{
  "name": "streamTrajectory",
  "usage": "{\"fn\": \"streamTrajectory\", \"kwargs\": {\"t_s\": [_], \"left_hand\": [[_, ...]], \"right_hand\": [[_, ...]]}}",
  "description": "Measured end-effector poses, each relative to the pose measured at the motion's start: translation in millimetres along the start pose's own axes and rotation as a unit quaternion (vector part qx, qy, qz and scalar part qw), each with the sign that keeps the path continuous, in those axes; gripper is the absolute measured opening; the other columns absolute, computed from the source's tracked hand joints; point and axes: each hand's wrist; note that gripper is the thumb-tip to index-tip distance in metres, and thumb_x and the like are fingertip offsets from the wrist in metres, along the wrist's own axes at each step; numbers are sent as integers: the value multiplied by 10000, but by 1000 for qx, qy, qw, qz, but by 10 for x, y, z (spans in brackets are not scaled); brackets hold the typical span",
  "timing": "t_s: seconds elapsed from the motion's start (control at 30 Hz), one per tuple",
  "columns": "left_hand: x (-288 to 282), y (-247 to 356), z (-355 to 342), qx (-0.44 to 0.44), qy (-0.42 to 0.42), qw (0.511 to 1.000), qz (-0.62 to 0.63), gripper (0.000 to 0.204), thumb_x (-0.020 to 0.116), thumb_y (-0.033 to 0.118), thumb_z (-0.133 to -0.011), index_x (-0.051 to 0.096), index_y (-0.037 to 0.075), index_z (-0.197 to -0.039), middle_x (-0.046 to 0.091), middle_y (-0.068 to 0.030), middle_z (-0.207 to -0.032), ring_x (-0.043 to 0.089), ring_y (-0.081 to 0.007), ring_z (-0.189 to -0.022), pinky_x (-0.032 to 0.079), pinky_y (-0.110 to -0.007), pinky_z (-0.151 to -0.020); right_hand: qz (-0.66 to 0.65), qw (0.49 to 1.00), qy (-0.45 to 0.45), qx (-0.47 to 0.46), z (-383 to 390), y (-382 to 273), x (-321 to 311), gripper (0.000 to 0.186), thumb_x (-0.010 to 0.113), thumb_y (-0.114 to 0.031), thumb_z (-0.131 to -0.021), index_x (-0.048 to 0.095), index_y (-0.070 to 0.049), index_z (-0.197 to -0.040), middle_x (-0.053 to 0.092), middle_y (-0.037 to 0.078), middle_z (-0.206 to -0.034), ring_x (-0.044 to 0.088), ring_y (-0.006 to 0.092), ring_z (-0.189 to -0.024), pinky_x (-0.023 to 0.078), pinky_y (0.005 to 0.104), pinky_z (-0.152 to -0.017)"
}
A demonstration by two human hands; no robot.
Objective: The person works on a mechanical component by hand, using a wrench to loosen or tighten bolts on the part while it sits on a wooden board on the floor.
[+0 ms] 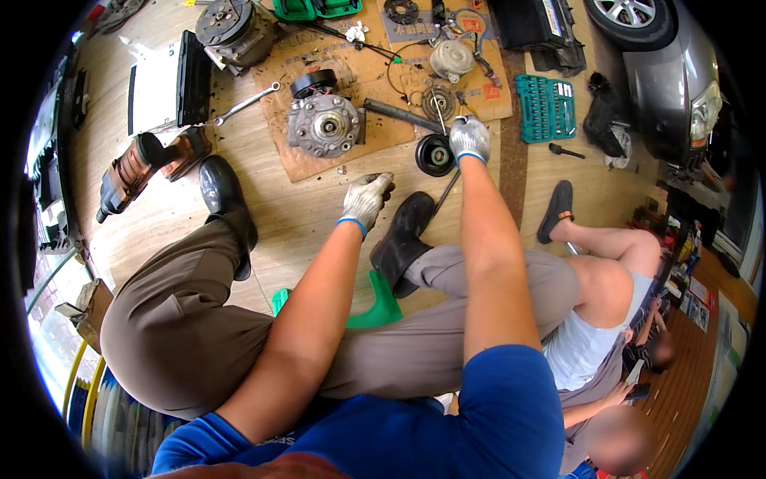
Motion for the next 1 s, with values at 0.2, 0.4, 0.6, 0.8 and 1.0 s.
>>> {"fn": "streamTrajectory", "kwargs": {"t_s": [0.2,0.4,0.6,0.8,1.0], "left_hand": [[131,-127,-1,-10,-27,998,59,372,670,341,-909,689,-7,-1040,682,-59,-868,527,-129,-658,431,-290,-588],[80,-347,-126,18,-35,997,62,357,664,338,-912,684,9,-1048,683,-59,-874,546,-129,-661,440,-290,-579],[-116,-237,-56,8,18,1000,6,368,649,375,-900,706,18,-969,688,-54,-838,571,-137,-688,464,-300,-628],[-246,-329,-217,5,47,999,3,384,653,377,-906,706,1,-967,701,-63,-860,607,-145,-753,491,-304,-705],[-183,-193,-169,-5,47,999,-6,366,660,367,-904,716,6,-923,696,-56,-836,612,-145,-739,496,-299,-711]], "right_hand": [[-10,999,17,-40,128,-36,-208,403,503,-387,-965,686,-37,-1046,675,256,-1092,647,425,-1037,507,503,-920],[20,995,-11,-95,168,3,-29,360,515,-337,-947,712,-38,-983,692,244,-1037,667,411,-976,516,495,-892],[75,993,-61,-68,-29,110,455,383,477,-324,-960,728,-35,-982,696,230,-1064,667,380,-1031,514,472,-923],[140,980,-102,-98,-211,-15,596,258,522,-194,-934,723,-46,-1002,702,224,-1050,678,384,-1009,537,480,-885],[103,989,-92,-54,-209,-86,434,219,561,-144,-912,720,-67,-1041,696,206,-1106,672,390,-1037,548,475,-879]]}}
Point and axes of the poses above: each hand's wrist, its own z-axis away from the middle knuckle, its own x-axis out of the palm, y = z × x
